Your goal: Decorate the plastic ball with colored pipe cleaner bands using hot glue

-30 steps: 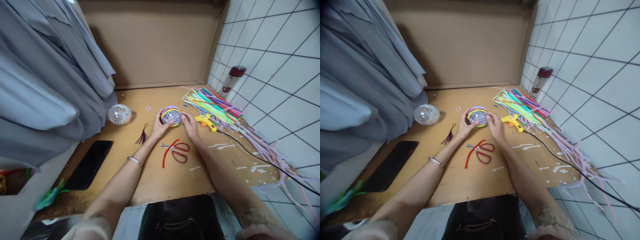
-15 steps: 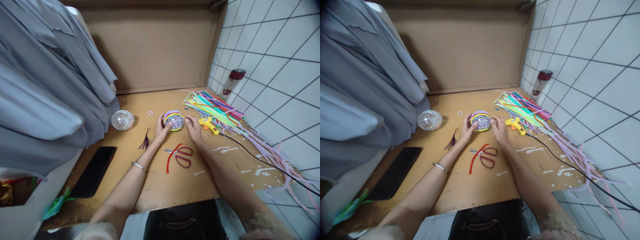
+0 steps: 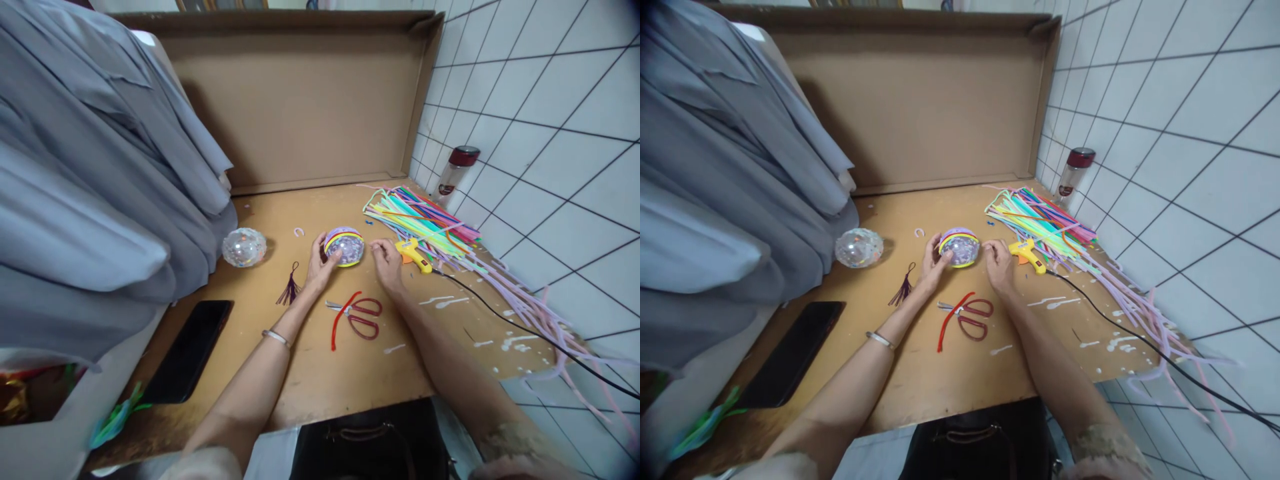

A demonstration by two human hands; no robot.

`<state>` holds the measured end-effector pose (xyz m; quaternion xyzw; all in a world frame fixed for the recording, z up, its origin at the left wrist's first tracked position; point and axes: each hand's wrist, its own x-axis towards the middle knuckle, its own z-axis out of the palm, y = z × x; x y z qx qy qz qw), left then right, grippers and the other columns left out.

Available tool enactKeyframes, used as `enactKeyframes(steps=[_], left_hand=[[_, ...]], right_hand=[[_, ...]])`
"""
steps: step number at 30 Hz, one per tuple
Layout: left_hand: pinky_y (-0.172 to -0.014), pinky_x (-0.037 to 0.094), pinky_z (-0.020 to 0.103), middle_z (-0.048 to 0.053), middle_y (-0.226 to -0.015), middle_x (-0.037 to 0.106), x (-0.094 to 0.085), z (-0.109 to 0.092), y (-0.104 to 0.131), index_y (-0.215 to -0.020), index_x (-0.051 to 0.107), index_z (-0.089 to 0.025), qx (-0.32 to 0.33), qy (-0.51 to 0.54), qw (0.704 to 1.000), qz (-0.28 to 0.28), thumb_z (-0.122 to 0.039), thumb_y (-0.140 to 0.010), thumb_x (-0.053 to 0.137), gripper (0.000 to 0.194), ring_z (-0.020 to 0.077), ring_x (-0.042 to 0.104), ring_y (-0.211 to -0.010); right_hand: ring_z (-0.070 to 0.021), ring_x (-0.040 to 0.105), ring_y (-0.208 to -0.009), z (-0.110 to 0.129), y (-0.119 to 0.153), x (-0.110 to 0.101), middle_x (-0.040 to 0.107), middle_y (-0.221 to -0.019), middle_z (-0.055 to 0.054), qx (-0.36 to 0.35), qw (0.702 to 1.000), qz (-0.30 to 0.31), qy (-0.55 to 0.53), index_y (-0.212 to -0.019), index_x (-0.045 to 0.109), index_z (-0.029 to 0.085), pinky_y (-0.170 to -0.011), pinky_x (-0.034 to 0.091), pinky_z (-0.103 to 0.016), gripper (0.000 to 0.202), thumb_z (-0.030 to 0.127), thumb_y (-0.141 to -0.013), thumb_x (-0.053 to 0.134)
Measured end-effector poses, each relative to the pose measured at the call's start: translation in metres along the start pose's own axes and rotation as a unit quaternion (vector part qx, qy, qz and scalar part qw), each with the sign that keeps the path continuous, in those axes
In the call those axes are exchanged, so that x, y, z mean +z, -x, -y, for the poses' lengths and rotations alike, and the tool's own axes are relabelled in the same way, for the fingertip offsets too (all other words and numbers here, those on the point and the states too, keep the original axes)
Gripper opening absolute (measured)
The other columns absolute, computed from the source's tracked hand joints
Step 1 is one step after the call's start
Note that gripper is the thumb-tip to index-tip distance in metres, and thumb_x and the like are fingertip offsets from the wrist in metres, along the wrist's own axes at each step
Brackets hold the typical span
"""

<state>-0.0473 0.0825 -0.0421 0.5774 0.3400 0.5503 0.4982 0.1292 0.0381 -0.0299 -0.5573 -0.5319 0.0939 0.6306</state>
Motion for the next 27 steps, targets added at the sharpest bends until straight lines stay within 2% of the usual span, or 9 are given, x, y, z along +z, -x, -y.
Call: enactKeyframes(steps=[5, 13, 18, 21, 24, 27], left_hand=[[-0.114, 0.043, 0.045, 0.019, -0.149, 0.05, -0.001, 0.001, 0.0, -0.144, 0.042, -0.02, -0.003, -0.001, 1.0, 0.0, -0.074, -0.07, 0.072, 0.097, 0.033, 0.052, -0.136], [-0.117, 0.04, 0.045, 0.019, -0.15, 0.048, 0.0, 0.0, 0.001, -0.143, 0.042, -0.019, 0.008, -0.015, 1.0, 0.009, -0.075, -0.071, 0.07, 0.095, 0.0315, 0.052, -0.136], [-0.116, 0.041, 0.045, 0.018, -0.147, 0.051, -0.003, 0.003, 0.001, -0.141, 0.045, -0.02, 0.018, -0.035, 0.999, -0.008, -0.074, -0.074, 0.067, 0.089, 0.031, 0.052, -0.136], [-0.116, 0.04, 0.048, 0.018, -0.142, 0.053, -0.008, 0.003, 0.001, -0.139, 0.047, -0.02, 0.019, -0.066, 0.997, -0.043, -0.071, -0.077, 0.066, 0.082, 0.0309, 0.051, -0.136], [-0.117, 0.038, 0.053, 0.017, -0.144, 0.05, -0.007, -0.014, 0.006, -0.131, 0.053, -0.02, 0.058, -0.1, 0.988, -0.104, -0.064, -0.08, 0.066, 0.068, 0.0319, 0.048, -0.138], [-0.117, 0.038, 0.054, 0.016, -0.142, 0.049, 0.01, -0.056, 0.027, -0.122, 0.058, -0.02, 0.123, -0.131, 0.976, -0.125, -0.054, -0.083, 0.067, 0.052, 0.0327, 0.043, -0.141]], right_hand=[[-0.0195, 0.058, -0.078, 0.0, 0.001, -0.001, 0.063, -0.079, -0.003, 0.013, 1.0, 0.005, 0.02, -0.077, 0.058, 0.023, -0.078, 0.048, -0.034, 0.02, 0.033, -0.089, 0.045], [-0.0215, 0.059, -0.084, 0.003, 0.008, 0.003, 0.064, -0.085, -0.005, -0.01, 0.998, 0.04, 0.049, -0.081, 0.056, 0.024, -0.083, 0.048, -0.037, 0.028, 0.039, -0.096, 0.038], [-0.021, 0.058, -0.083, 0.001, 0.01, 0.004, 0.064, -0.085, -0.005, -0.015, 0.998, 0.034, 0.056, -0.081, 0.054, 0.024, -0.083, 0.048, -0.036, 0.027, 0.038, -0.096, 0.036], [-0.0208, 0.058, -0.084, -0.001, 0.01, 0.001, 0.063, -0.084, -0.005, -0.015, 0.997, 0.021, 0.067, -0.08, 0.054, 0.025, -0.083, 0.048, -0.035, 0.027, 0.039, -0.096, 0.036], [-0.0207, 0.057, -0.082, -0.002, 0.01, 0.0, 0.063, -0.082, -0.005, -0.011, 0.997, 0.003, 0.071, -0.08, 0.053, 0.025, -0.082, 0.048, -0.036, 0.027, 0.04, -0.096, 0.036], [-0.0207, 0.057, -0.08, -0.002, 0.01, 0.0, 0.062, -0.081, -0.004, -0.012, 0.997, -0.019, 0.067, -0.08, 0.053, 0.025, -0.081, 0.048, -0.036, 0.027, 0.04, -0.095, 0.036]])
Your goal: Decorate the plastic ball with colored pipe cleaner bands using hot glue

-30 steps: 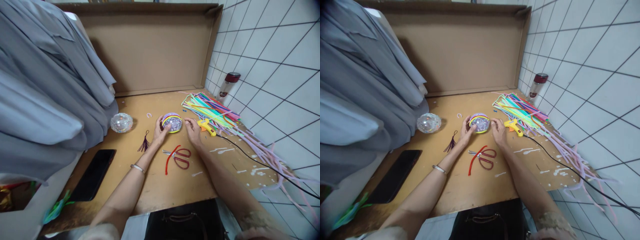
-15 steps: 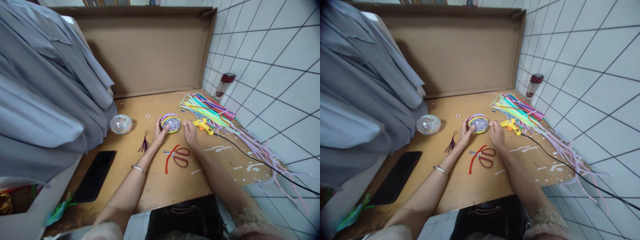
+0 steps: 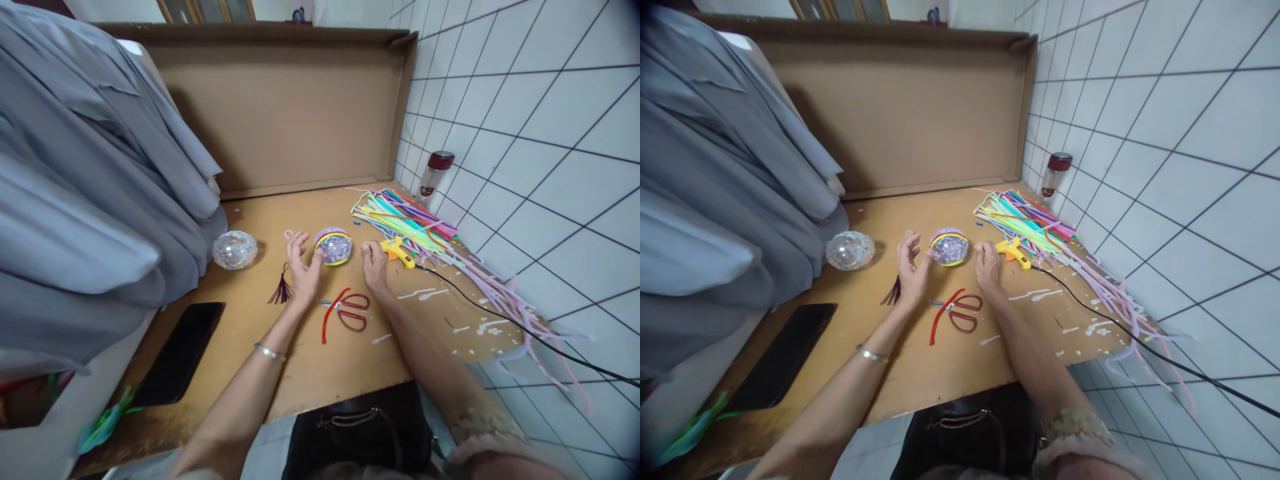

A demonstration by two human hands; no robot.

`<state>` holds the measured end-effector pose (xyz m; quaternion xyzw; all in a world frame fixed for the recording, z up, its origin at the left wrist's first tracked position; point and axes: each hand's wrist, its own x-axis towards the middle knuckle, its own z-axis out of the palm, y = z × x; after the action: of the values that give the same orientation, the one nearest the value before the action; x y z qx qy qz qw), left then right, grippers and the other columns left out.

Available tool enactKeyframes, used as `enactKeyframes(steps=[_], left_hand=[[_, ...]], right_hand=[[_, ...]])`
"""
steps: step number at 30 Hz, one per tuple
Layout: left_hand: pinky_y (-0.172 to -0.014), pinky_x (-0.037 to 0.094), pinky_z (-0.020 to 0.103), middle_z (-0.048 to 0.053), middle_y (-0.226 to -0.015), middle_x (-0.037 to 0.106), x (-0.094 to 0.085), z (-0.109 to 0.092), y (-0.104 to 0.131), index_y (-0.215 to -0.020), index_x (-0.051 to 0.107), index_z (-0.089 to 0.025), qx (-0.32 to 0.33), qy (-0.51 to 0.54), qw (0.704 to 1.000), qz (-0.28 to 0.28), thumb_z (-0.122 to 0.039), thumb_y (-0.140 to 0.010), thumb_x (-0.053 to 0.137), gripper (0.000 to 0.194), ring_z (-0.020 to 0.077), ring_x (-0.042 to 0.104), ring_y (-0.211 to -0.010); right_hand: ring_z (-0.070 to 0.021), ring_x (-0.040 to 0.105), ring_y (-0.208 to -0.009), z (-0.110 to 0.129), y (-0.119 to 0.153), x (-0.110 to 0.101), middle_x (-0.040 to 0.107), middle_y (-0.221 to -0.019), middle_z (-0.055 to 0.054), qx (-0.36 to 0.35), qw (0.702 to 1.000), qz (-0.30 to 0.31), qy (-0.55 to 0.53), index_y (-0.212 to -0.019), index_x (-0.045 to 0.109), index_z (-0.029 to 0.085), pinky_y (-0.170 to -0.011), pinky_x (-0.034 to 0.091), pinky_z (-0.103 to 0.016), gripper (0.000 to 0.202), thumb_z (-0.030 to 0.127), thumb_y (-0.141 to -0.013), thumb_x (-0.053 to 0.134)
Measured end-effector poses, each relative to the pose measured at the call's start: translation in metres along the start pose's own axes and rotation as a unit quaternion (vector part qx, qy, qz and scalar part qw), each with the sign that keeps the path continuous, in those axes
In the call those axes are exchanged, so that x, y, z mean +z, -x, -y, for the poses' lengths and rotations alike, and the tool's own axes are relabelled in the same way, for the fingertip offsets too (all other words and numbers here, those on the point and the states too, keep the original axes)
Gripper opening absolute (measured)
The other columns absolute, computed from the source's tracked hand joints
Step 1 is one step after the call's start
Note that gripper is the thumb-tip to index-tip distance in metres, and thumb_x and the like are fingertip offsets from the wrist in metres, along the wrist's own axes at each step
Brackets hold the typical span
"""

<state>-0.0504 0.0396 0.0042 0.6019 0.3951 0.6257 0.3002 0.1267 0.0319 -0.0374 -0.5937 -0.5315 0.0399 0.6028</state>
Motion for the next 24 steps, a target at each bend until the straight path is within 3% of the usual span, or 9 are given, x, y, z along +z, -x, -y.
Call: enactKeyframes(steps=[3, 5, 6, 8, 10, 12, 16, 20, 24], left_hand=[[-0.118, 0.039, 0.056, 0.012, -0.139, 0.053, 0.001, -0.065, 0.038, -0.119, 0.064, -0.025, 0.053, 0.018, 0.996, 0.075, -0.045, -0.09, 0.061, 0.035, 0.0322, 0.048, -0.138], [-0.117, 0.042, 0.054, 0.006, -0.134, 0.061, -0.002, -0.097, 0.078, -0.119, 0.068, -0.035, 0.046, 0.04, 0.967, 0.246, -0.045, -0.093, 0.055, 0.03, 0.0307, 0.056, -0.13], [-0.113, 0.048, 0.05, 0.004, -0.127, 0.067, -0.005, -0.106, 0.102, -0.119, 0.069, -0.042, 0.031, 0.062, 0.929, 0.364, -0.045, -0.095, 0.053, 0.029, 0.0279, 0.061, -0.124], [-0.108, 0.053, 0.04, 0.002, -0.131, 0.068, -0.016, -0.105, 0.154, -0.129, 0.063, -0.047, -0.03, 0.117, 0.805, 0.58, -0.049, -0.095, 0.051, 0.037, 0.0226, 0.064, -0.122], [-0.11, 0.051, 0.042, 0.003, -0.134, 0.068, -0.032, -0.083, 0.203, -0.133, 0.064, -0.039, -0.114, 0.121, 0.747, 0.644, -0.053, -0.094, 0.053, 0.043, 0.0238, 0.064, -0.125], [-0.12, 0.04, 0.043, 0.005, -0.146, 0.06, -0.049, -0.052, 0.242, -0.133, 0.065, -0.033, -0.17, 0.057, 0.739, 0.65, -0.051, -0.094, 0.052, 0.045, 0.025, 0.052, -0.14], [-0.126, 0.028, 0.051, 0.008, -0.159, 0.045, -0.065, -0.006, 0.273, -0.146, 0.053, -0.03, -0.179, -0.179, 0.791, 0.558, -0.039, -0.097, 0.044, 0.05, 0.0277, 0.038, -0.15], [-0.12, 0.036, 0.054, 0.017, -0.141, 0.062, -0.045, -0.001, 0.267, -0.14, 0.059, -0.018, -0.173, -0.348, 0.762, 0.518, -0.029, -0.097, 0.04, 0.048, 0.0325, 0.054, -0.137], [-0.108, 0.048, 0.054, 0.016, -0.122, 0.072, -0.015, 0.002, 0.26, -0.13, 0.066, -0.021, -0.186, -0.365, 0.76, 0.505, -0.03, -0.096, 0.05, 0.039, 0.0339, 0.062, -0.125]], right_hand=[[-0.0208, 0.056, -0.08, 0.001, 0.001, 0.0, 0.062, -0.08, -0.004, -0.003, 1.0, -0.011, 0.002, -0.079, 0.052, 0.025, -0.079, 0.047, -0.036, 0.028, 0.042, -0.095, 0.037], [-0.0207, 0.056, -0.079, 0.001, 0.002, 0.0, 0.061, -0.078, -0.004, 0.0, 1.0, -0.013, 0.003, -0.077, 0.052, 0.025, -0.077, 0.046, -0.035, 0.029, 0.043, -0.096, 0.038], [-0.0207, 0.055, -0.077, 0.001, 0.002, 0.0, 0.061, -0.077, -0.004, 0.002, 1.0, -0.014, 0.003, -0.076, 0.051, 0.025, -0.076, 0.045, -0.035, 0.03, 0.044, -0.096, 0.038], [-0.0207, 0.055, -0.076, 0.001, 0.002, 0.0, 0.06, -0.075, -0.003, 0.005, 1.0, -0.018, 0.001, -0.075, 0.05, 0.025, -0.075, 0.045, -0.035, 0.033, 0.045, -0.097, 0.037], [-0.0206, 0.055, -0.075, 0.0, 0.002, 0.0, 0.06, -0.074, -0.003, 0.006, 1.0, -0.027, 0.001, -0.074, 0.05, 0.026, -0.074, 0.045, -0.035, 0.035, 0.047, -0.097, 0.035], [-0.0204, 0.055, -0.075, -0.001, 0.001, 0.001, 0.06, -0.074, -0.003, 0.008, 0.999, -0.034, -0.001, -0.074, 0.05, 0.026, -0.074, 0.045, -0.035, 0.036, 0.048, -0.098, 0.034], [-0.0203, 0.055, -0.075, -0.002, 0.002, 0.001, 0.061, -0.073, -0.003, 0.012, 0.999, -0.033, -0.003, -0.074, 0.05, 0.026, -0.073, 0.044, -0.035, 0.037, 0.048, -0.098, 0.034], [-0.0203, 0.054, -0.074, -0.001, 0.004, 0.001, 0.062, -0.074, -0.004, 0.007, 0.999, -0.032, -0.001, -0.074, 0.05, 0.026, -0.072, 0.044, -0.035, 0.037, 0.049, -0.098, 0.035], [-0.0211, 0.055, -0.076, 0.001, 0.007, 0.0, 0.062, -0.074, -0.005, -0.014, 0.999, -0.032, 0.003, -0.075, 0.051, 0.025, -0.073, 0.043, -0.035, 0.036, 0.048, -0.098, 0.035]])
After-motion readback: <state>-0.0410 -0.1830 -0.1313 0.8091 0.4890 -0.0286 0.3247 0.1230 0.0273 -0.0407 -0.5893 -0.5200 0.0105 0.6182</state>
